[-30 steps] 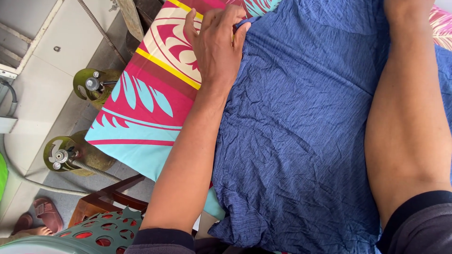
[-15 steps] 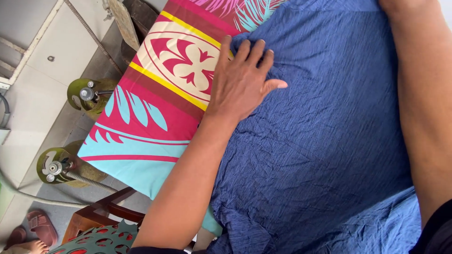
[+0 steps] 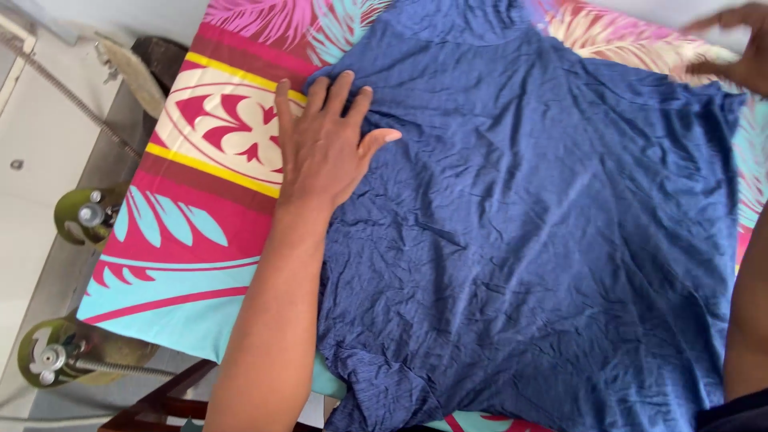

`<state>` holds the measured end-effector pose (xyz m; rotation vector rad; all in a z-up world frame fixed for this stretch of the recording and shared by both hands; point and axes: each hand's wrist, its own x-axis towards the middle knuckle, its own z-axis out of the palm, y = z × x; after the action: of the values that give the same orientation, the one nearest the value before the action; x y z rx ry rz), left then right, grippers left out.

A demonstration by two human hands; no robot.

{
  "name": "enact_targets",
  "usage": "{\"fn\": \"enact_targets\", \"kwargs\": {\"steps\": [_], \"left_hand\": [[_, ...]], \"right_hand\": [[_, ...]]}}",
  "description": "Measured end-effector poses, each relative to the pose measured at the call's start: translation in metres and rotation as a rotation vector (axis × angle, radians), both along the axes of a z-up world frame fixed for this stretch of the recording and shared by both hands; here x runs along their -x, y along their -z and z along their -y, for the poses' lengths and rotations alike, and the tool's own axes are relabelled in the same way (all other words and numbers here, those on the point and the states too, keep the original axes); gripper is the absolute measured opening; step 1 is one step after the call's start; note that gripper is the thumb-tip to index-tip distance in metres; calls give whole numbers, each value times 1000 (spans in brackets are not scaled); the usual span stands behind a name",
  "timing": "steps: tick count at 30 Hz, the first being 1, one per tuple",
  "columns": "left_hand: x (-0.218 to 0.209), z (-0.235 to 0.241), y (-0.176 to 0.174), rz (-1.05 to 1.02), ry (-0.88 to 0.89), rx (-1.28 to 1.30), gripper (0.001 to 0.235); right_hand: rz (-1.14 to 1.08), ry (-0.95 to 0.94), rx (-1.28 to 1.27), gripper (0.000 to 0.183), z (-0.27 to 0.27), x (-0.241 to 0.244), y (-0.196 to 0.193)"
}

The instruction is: The person unfolds a blue t-shirt on a patterned table and smooths it out. They then fold the sleeves inward and fold the shirt in half from the bottom up, pressing down to flatten the fabric.

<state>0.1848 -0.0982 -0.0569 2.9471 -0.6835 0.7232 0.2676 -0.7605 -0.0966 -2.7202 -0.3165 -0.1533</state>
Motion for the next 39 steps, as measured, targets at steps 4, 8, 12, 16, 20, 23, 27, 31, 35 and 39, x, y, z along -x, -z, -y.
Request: {"fn": "enact_targets", "kwargs": {"steps": [4, 8, 12, 16, 20, 23, 27, 31, 35, 39], "left_hand": [[-2, 0, 0, -15, -31, 12, 64], [-3, -4, 2, -18, -54, -7, 67], [-6, -8, 4, -108, -107, -39, 75], [-6, -8, 2, -224, -147, -26, 85], [-7, -7, -1, -262, -164, -10, 91], [-8, -6, -5, -327, -197, -7, 95], [-9, -12, -1, -303, -127, 51, 94], [-12, -24, 13, -3, 64, 2, 90], [1, -17, -16, 92, 227, 48, 74], [34, -2, -53, -23, 441, 153, 55]], "right_hand": [[73, -10, 257, 59, -38, 78, -9], [149, 98, 288, 19, -10, 89, 5], [294, 357, 430, 15, 26, 61, 27], [296, 389, 607, 27, 10, 39, 35], [485, 423, 898, 20, 28, 22, 55], [441, 532, 1104, 12, 43, 20, 64], [625, 479, 1257, 13, 44, 22, 66], [552, 190, 1066, 46, 3, 42, 28], [468, -109, 663, 39, -121, 117, -27], [340, -422, 380, 49, -239, 207, -82]]}}
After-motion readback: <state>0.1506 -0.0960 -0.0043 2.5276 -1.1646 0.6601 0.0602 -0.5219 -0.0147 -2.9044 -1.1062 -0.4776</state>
